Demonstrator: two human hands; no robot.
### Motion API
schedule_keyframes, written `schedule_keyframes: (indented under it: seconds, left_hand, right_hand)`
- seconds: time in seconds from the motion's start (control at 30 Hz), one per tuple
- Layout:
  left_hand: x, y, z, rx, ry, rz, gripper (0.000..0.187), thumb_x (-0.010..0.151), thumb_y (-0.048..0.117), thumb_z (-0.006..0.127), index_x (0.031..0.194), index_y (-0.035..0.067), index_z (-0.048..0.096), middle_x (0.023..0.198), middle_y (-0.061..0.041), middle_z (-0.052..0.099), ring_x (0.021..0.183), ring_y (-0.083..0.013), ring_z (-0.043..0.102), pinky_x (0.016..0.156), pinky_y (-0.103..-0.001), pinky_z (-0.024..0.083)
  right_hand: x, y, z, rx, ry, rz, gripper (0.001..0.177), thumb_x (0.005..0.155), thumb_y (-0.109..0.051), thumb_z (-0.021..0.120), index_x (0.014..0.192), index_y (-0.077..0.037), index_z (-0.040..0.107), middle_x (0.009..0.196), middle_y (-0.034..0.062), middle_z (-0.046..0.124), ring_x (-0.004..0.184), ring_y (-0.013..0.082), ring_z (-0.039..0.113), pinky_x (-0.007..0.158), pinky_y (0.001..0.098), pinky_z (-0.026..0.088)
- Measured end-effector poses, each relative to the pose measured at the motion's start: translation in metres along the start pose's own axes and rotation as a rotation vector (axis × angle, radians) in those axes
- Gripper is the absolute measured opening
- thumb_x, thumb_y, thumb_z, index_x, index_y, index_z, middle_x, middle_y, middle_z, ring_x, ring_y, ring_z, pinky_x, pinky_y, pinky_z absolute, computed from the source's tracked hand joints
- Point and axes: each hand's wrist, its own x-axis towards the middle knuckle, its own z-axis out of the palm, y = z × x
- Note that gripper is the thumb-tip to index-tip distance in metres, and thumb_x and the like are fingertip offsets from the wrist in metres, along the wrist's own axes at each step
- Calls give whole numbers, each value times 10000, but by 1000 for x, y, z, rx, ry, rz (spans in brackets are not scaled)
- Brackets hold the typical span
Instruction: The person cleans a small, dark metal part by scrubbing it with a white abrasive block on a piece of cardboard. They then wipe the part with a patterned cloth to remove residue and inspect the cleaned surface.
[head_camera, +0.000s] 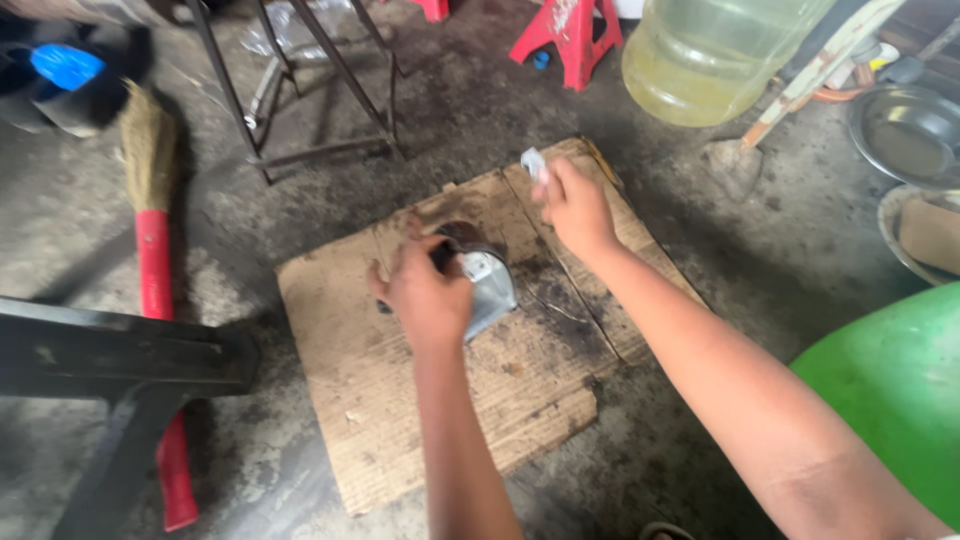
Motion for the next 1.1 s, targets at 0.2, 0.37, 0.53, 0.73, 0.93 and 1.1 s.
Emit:
schedule_keyframes:
  seconds: [0.2, 0.37, 0.53, 0.73, 0.93, 1.1]
  left_hand:
    - [2, -41, -1, -134, 284, 151, 512, 784, 106, 821, 1251, 157, 616, 1297, -94, 694, 1103, -220, 677, 1150, -513, 184]
    - [-6, -48, -14, -166, 196, -34, 801, 786, 104, 831, 1511, 116, 492, 988, 10, 771, 865, -171, 681, 1132, -460, 257]
    - [-7, -45, -16, -170, 237, 11, 857, 794, 100, 833, 1552, 86, 432, 1042, 38, 770, 813, -171, 643, 1113, -450, 273]
    - [0, -31, -12, -116, 168, 0, 864, 772, 105, 834, 1536, 98, 432, 1038, 42, 774, 897, -174, 658, 1032, -454, 280]
    - [-3, -34, -10, -125, 192, -12, 861, 809, 106, 822, 1560, 73, 402, 1067, 37, 778, 881, -188, 661, 1046, -461, 279]
    - [-6, -32, -13, -76, 249, -28, 871, 784, 93, 832, 1547, 60, 412, 1067, 27, 784, 957, -199, 662, 1049, -464, 268]
  right_hand:
    - [16, 71, -64, -307, 443, 66, 286, 814, -32, 631, 1049, -163, 730, 901, 82, 762, 800, 212, 719, 725, 365, 547]
    - [-74, 149, -118, -673, 410, 621, 216, 983, -260, 613, 1161, -202, 722, 1079, 183, 724, 981, 372, 695, 862, 458, 531]
    - [-77, 156, -126, -918, 220, 622, 206, 1012, -287, 613, 1169, -211, 722, 1120, 187, 723, 1057, 400, 680, 876, 500, 539]
    - [-20, 69, -175, -37, -241, 689, 340, 1097, -315, 550, 1237, -26, 661, 1099, 161, 722, 919, 283, 649, 767, 428, 534]
    - [-19, -48, -126, 58, -669, 739, 368, 1027, -277, 436, 1340, -97, 506, 1355, 217, 655, 1183, 349, 687, 846, 452, 616]
    - [-76, -80, -66, 186, -806, 691, 503, 1043, -311, 418, 1452, -19, 398, 1399, 140, 677, 1395, 298, 561, 1126, 560, 407]
